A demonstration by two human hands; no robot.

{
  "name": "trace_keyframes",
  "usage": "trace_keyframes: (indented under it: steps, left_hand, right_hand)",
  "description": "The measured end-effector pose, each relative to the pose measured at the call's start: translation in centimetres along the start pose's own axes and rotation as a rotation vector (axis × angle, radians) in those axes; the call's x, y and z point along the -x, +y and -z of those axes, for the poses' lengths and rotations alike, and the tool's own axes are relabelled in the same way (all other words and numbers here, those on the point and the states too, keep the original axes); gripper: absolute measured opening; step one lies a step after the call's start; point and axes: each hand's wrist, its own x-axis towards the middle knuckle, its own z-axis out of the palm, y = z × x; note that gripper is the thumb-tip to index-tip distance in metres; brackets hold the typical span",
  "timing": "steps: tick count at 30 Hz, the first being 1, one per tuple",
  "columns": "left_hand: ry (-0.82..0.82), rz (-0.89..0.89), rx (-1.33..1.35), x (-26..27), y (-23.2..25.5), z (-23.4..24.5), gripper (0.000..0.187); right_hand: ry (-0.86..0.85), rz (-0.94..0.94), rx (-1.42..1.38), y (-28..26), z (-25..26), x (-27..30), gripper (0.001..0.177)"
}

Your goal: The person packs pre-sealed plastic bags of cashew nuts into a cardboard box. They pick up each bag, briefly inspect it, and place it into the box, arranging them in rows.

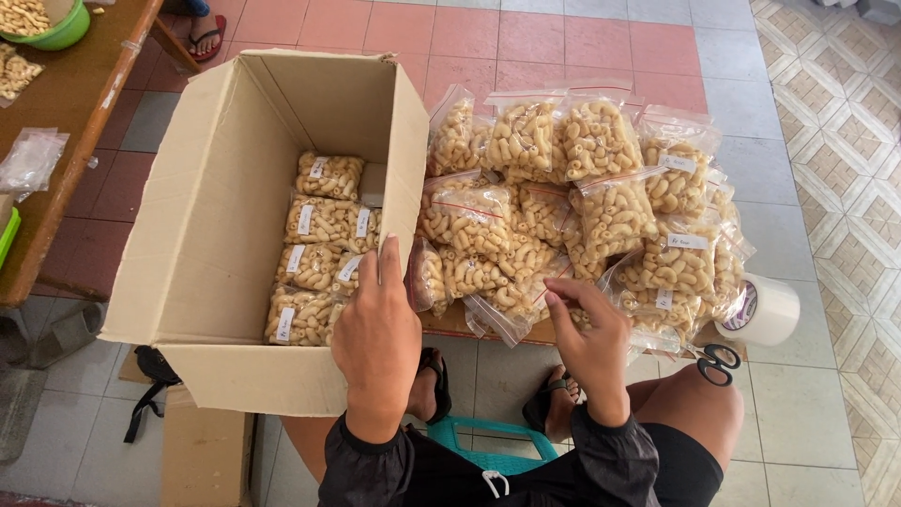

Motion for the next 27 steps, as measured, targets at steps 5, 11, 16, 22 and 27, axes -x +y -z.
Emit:
trace_keyframes:
  steps: [5,11,16,22,27]
  left_hand:
    - [-0.024,0.012,0.049,-0.1,0.2,0.7,0.058]
    - [-0.074,0.048,0.111,-0.3,0.2,0.8,0.054]
    - [-0.108,0.061,0.104,-0.2,0.3,1.1,0.055]
    - [-0.128,0.065,0.121,-0.4,0.2,0.7,0.054]
    - [-0.119,0.060,0.109,-0.2,0.3,0.7,0.055]
  right_hand:
    - [-0.051,-0.061,0.019,0.3,-2.5,-3.1,0.027]
    - [-0.214,-0.211,0.084,-3.6,-4.7,-6.6,0.070]
    - [-0.174,-0.081,0.191,-3.1,-7.2,-6.8,0.085]
    - [-0.175,-0.177,0.225,-0.6,-8.9,-6.6,0.082]
    - [-0.008,-0.095,0.007,1.3,-9.0,-5.6,0.067]
